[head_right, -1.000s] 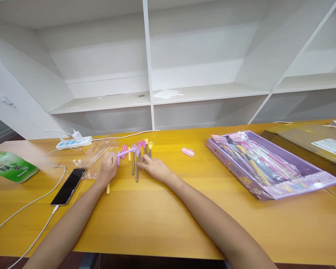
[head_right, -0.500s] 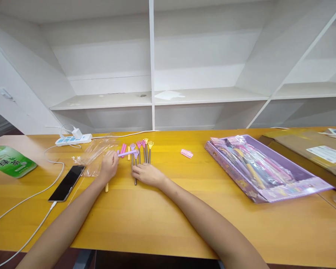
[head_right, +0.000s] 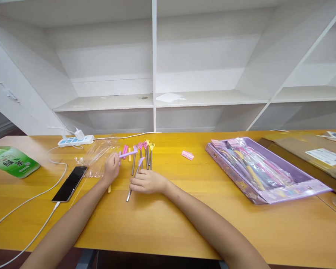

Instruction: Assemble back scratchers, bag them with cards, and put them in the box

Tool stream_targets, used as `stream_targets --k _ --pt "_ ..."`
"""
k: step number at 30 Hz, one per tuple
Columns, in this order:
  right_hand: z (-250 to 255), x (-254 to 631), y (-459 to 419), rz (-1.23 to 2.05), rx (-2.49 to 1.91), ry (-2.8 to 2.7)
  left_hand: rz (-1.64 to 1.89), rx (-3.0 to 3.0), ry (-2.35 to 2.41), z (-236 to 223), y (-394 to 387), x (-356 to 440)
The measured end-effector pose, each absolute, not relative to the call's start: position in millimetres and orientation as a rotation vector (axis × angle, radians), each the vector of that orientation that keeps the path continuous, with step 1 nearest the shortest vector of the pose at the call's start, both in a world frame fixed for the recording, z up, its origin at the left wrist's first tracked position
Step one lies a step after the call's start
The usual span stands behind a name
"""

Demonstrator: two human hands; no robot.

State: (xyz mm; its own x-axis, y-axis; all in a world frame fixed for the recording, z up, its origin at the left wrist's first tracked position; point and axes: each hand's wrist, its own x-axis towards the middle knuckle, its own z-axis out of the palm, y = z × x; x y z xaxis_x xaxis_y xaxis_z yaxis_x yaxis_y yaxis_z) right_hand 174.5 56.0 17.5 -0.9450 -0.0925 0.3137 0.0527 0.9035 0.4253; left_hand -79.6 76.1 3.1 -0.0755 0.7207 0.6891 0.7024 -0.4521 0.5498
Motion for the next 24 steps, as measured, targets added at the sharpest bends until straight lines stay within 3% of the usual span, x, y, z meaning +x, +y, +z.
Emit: stream_targets --k 4,12,24 --pt "36 203 35 -0.543 -0.170 -2.703 1.617 2.184 1.519 4 74 -79" --pt "16 289 69 -0.352 -1.258 -2.452 1.391 2.400 1.324 5 63 -58" --pt "6 278 61 -0.202 -1.193 -2.670 1.116 2.553 1.265 3 67 -53"
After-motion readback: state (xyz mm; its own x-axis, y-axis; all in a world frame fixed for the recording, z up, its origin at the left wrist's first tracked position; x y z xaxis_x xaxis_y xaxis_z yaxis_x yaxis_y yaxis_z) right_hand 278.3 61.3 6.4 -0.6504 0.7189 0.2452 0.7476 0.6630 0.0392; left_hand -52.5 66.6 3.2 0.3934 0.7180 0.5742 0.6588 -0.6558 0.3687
